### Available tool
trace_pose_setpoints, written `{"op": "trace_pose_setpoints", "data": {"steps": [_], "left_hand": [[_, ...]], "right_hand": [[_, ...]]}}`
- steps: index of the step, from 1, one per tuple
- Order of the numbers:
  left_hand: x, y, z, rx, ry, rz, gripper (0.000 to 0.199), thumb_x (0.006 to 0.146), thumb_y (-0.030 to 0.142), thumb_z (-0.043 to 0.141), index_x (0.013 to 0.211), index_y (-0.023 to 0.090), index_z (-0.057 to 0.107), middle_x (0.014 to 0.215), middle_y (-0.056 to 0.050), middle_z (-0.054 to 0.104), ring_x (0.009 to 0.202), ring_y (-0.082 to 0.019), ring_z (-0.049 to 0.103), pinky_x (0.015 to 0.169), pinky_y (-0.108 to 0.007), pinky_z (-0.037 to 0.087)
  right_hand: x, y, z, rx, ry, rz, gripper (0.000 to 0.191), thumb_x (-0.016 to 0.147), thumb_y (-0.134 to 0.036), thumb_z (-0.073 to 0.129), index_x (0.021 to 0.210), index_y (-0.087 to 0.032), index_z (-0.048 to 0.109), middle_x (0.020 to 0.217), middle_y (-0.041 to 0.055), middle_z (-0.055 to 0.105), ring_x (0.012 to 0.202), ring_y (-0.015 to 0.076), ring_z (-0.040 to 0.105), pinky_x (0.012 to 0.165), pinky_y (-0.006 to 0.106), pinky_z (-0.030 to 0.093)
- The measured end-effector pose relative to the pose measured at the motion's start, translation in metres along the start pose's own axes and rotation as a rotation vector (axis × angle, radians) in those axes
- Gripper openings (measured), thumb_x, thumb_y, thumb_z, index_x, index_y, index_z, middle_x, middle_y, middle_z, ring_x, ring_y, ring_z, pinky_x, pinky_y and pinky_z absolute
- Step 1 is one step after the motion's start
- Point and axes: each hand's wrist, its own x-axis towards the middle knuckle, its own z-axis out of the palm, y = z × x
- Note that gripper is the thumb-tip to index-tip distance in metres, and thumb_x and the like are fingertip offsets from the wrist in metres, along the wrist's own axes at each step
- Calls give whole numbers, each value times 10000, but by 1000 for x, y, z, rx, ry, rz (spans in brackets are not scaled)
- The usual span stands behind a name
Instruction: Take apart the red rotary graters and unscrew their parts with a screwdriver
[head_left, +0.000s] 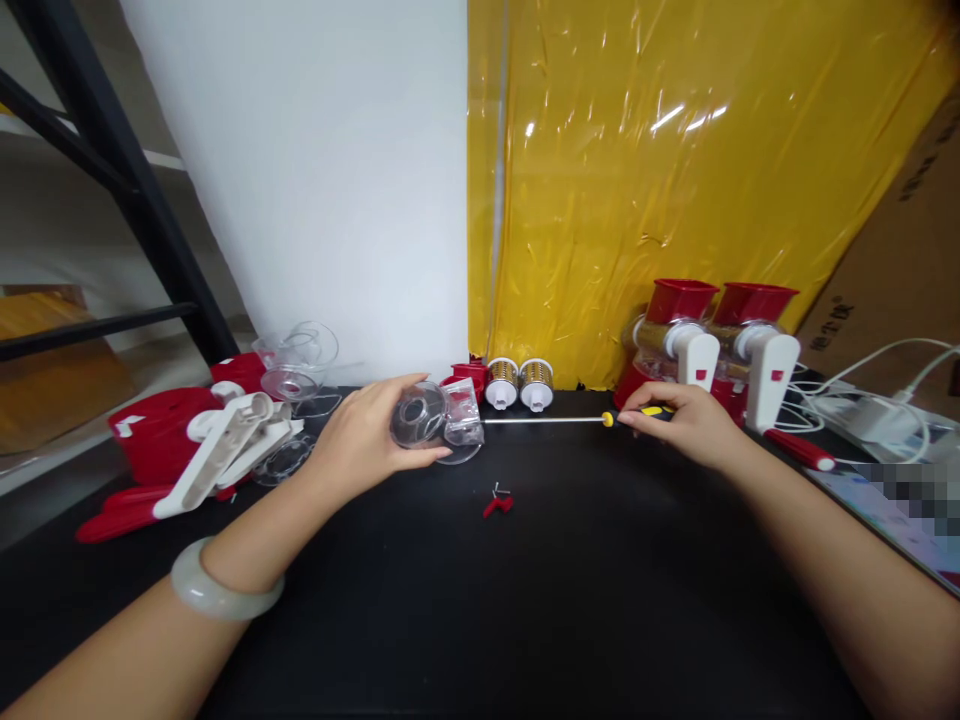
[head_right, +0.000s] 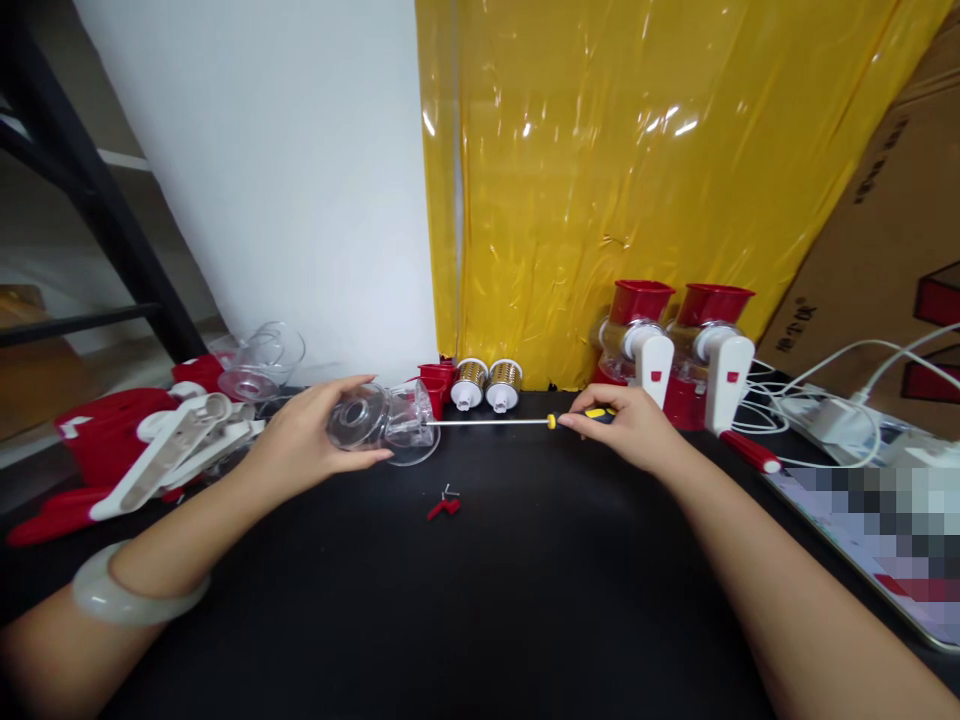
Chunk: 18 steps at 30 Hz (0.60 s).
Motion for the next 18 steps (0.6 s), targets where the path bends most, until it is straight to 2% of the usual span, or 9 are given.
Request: {"op": "trace_pose_setpoints", "data": {"steps": [13,18], "left_hand": [[-3,5,1,10,-12,28,817,659,570,772,1344,246,467,1248,-111,648,1122,-324,619,926,-491,496],[-3,5,3,21,-26,17,821,655,577,774,1340,246,466,1235,-107,654,1117,-322,623,930,-480,496]], "right_hand": [[-3,-1,1,3,90,-2,401,664,-608,758,750,-217,722,773,64,722,727,221,663,704,342,524],[-2,-1,-1,-7,127,-68,360,648,-557,796,765,-226,718,793,55,714,741,215,661,710,340,520]]}}
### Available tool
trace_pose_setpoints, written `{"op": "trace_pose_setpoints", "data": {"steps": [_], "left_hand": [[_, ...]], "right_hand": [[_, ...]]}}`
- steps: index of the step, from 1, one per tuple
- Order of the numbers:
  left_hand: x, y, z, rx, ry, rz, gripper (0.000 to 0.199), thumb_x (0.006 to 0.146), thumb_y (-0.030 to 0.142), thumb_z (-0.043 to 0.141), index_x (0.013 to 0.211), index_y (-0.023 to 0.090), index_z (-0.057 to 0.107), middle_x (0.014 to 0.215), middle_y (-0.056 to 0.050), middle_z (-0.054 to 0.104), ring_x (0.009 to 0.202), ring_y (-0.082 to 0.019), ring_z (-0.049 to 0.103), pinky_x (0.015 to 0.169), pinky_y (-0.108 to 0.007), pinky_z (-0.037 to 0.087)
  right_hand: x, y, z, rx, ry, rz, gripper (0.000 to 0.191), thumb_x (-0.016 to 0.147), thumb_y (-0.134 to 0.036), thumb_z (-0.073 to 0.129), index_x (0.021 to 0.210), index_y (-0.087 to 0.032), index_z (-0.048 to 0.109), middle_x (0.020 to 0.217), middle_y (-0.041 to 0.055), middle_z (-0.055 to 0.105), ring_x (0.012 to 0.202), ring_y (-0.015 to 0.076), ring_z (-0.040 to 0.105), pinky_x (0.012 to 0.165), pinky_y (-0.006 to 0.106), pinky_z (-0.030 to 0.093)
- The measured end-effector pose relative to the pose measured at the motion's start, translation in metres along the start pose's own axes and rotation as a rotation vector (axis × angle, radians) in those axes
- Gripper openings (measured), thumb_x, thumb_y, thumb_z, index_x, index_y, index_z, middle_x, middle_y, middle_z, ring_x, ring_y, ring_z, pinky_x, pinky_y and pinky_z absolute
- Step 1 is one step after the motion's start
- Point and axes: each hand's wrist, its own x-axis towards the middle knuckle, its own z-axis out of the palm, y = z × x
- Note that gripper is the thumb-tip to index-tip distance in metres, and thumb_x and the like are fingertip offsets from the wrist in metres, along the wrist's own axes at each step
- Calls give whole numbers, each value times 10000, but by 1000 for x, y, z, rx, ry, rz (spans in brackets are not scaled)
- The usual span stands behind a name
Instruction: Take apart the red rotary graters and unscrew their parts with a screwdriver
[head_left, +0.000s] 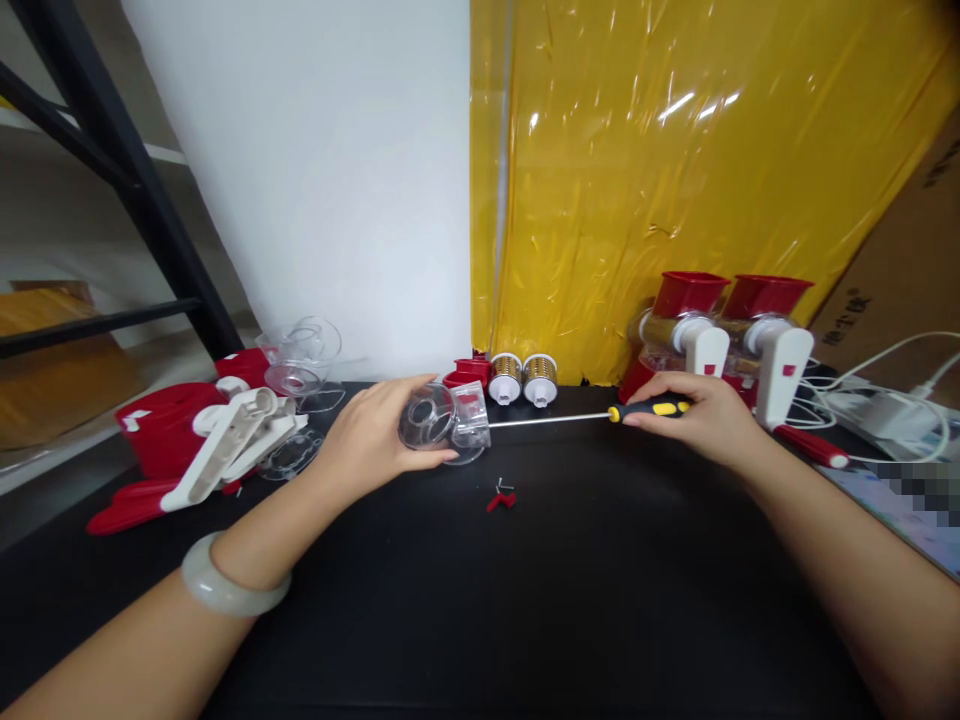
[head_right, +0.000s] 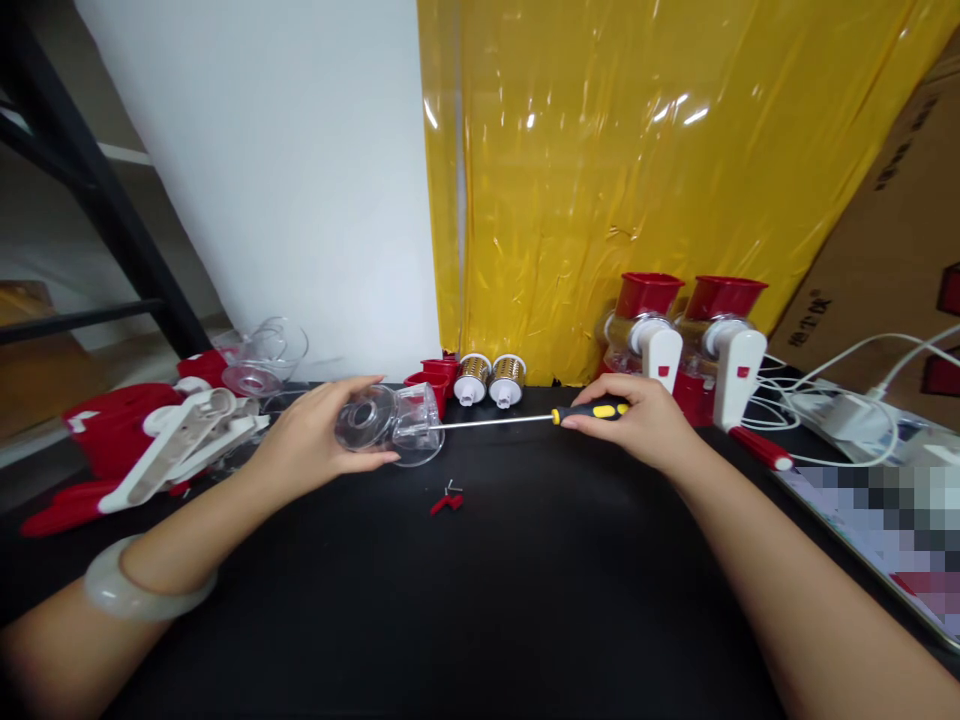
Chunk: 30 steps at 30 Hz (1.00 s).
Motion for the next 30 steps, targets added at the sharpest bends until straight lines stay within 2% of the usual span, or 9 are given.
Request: {"op": "trace_pose_setpoints", "data": {"steps": [5,11,14,18,21,24,26,30], "left_hand": [[0,0,1,-7,10,5,812,657,561,776,1337,238,472,1227,-110,655,1116,-320,624,932,-478,499],[0,3,0,-28,39,14,791,666,538,780,1334,254,466,1184,-96,669,1091,-308,635,927,-466,506],[0,5,-1,-19,50,30,790,669,545,778,1331,247,465,1180,-95,669,1089,-304,634,929,-464,502],[-1,7,-1,-10,65,38,778,680,556,768,1331,264,459,1187,-85,665,1086,-300,632,927,-463,497],[-2,8,0,-9,106,36,760,684,545,770,1318,254,468,1180,-84,665,1082,-294,633,928,-448,494],[-2,8,0,8,131,41,752,685,546,773,1303,236,478,1172,-90,667,1076,-288,632,927,-438,492],[-2,8,0,18,125,51,751,690,547,770,1306,234,474,1189,-91,663,1084,-286,628,933,-439,488],[-2,11,-1,1,112,46,750,693,542,770,1313,245,471,1201,-85,661,1091,-288,626,933,-439,489]], "right_hand": [[1,1,-1,-35,-13,-96,327,670,-537,791,772,-236,716,805,55,695,738,212,643,711,352,503],[2,5,0,4,10,-6,380,616,-574,807,747,-232,707,806,61,692,762,225,640,723,365,505],[3,8,3,123,95,101,364,662,-583,770,733,-235,690,800,53,680,766,215,631,699,349,508],[7,10,11,546,233,287,344,719,-576,716,737,-241,640,773,44,660,674,186,611,549,297,492],[8,11,18,695,140,435,433,786,-641,596,802,-211,634,698,56,652,557,168,603,441,269,455],[6,11,20,618,18,582,516,833,-685,493,793,-184,610,478,23,565,333,120,448,317,231,297],[6,10,18,574,30,555,465,831,-645,541,753,-188,588,410,-5,512,292,96,367,311,222,238],[6,8,10,646,176,423,323,848,-469,602,679,-197,558,426,-25,488,324,75,352,347,222,241]]}}
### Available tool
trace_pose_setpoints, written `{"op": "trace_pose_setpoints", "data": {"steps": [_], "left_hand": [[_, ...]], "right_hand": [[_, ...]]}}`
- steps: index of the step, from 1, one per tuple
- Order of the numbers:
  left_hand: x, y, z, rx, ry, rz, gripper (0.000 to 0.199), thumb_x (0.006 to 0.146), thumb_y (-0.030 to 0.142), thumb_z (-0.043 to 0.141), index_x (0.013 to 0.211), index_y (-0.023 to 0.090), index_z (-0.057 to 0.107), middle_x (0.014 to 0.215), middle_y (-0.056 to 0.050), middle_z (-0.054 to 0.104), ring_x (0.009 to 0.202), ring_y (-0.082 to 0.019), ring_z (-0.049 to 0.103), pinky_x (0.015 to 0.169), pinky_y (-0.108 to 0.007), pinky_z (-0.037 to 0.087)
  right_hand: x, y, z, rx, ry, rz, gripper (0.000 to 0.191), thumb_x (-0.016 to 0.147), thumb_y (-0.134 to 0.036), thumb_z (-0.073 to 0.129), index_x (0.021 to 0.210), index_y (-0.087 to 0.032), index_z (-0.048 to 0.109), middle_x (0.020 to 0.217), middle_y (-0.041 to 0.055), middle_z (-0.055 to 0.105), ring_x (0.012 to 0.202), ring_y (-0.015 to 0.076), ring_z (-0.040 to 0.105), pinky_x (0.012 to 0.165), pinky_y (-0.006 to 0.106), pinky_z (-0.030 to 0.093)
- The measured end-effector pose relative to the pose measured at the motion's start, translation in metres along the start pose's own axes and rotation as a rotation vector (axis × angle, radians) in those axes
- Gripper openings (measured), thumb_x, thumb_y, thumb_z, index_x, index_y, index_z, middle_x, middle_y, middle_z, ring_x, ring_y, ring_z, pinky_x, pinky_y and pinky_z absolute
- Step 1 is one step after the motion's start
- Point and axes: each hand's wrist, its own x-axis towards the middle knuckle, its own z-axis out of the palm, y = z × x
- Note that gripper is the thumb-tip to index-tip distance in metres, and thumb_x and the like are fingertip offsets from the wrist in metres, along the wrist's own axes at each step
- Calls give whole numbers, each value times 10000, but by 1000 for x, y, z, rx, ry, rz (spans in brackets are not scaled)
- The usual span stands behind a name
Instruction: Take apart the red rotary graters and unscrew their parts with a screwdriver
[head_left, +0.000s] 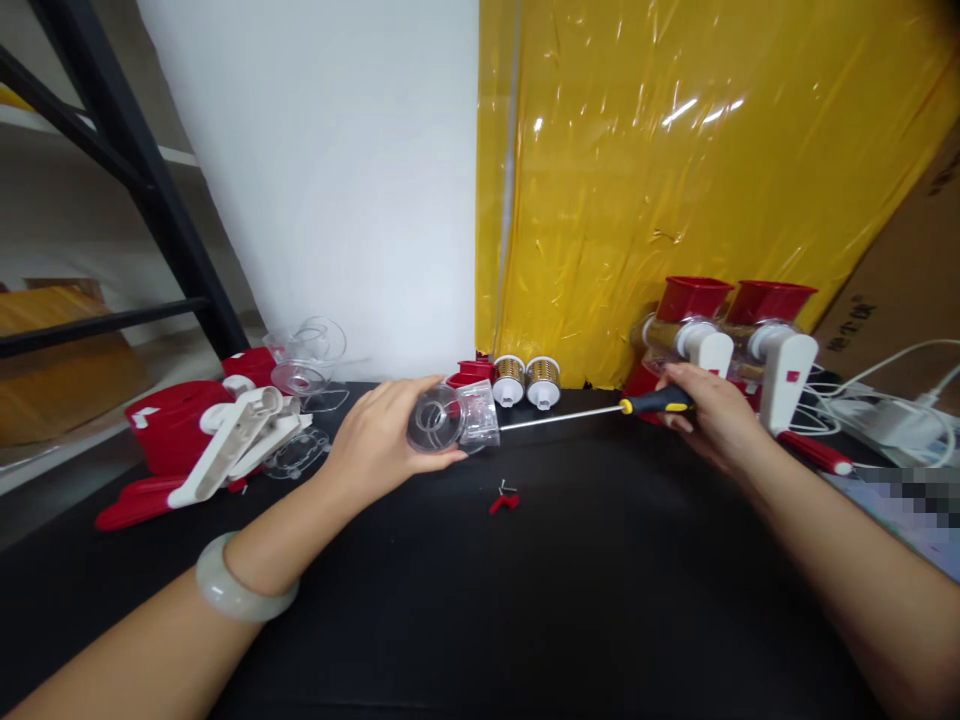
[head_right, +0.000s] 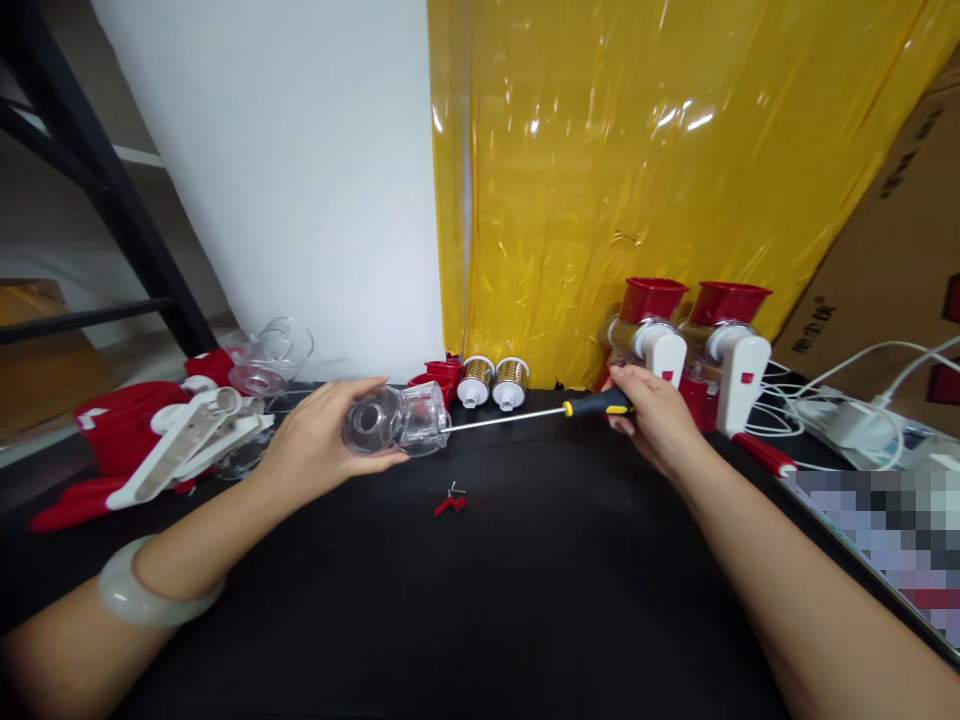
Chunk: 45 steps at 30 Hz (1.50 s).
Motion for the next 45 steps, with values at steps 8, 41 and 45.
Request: {"op": "trace_pose_setpoints", "data": {"steps": [8,41,45], "left_hand": [[-1,-2,2,-12,26,-41,762,677,568,770,1299,246,471,1162,-87,667,1067,-288,637,924,-437,502],[-5,3,5,-58,5,42,774,677,566,772,1301,217,476,1163,-95,667,1047,-274,637,893,-419,512],[-4,3,5,-65,1,38,787,665,563,782,1301,215,475,1160,-96,667,1050,-274,636,897,-419,512]], "right_hand": [[5,-5,-2,231,204,-161,210,831,-301,580,657,-185,561,472,-31,457,330,62,336,364,233,267],[-1,0,12,331,130,-149,295,653,-322,826,627,-171,574,549,-39,531,402,61,435,375,174,331],[-1,1,10,351,106,-136,298,641,-343,836,647,-172,592,546,-36,529,419,62,439,399,175,351]]}}
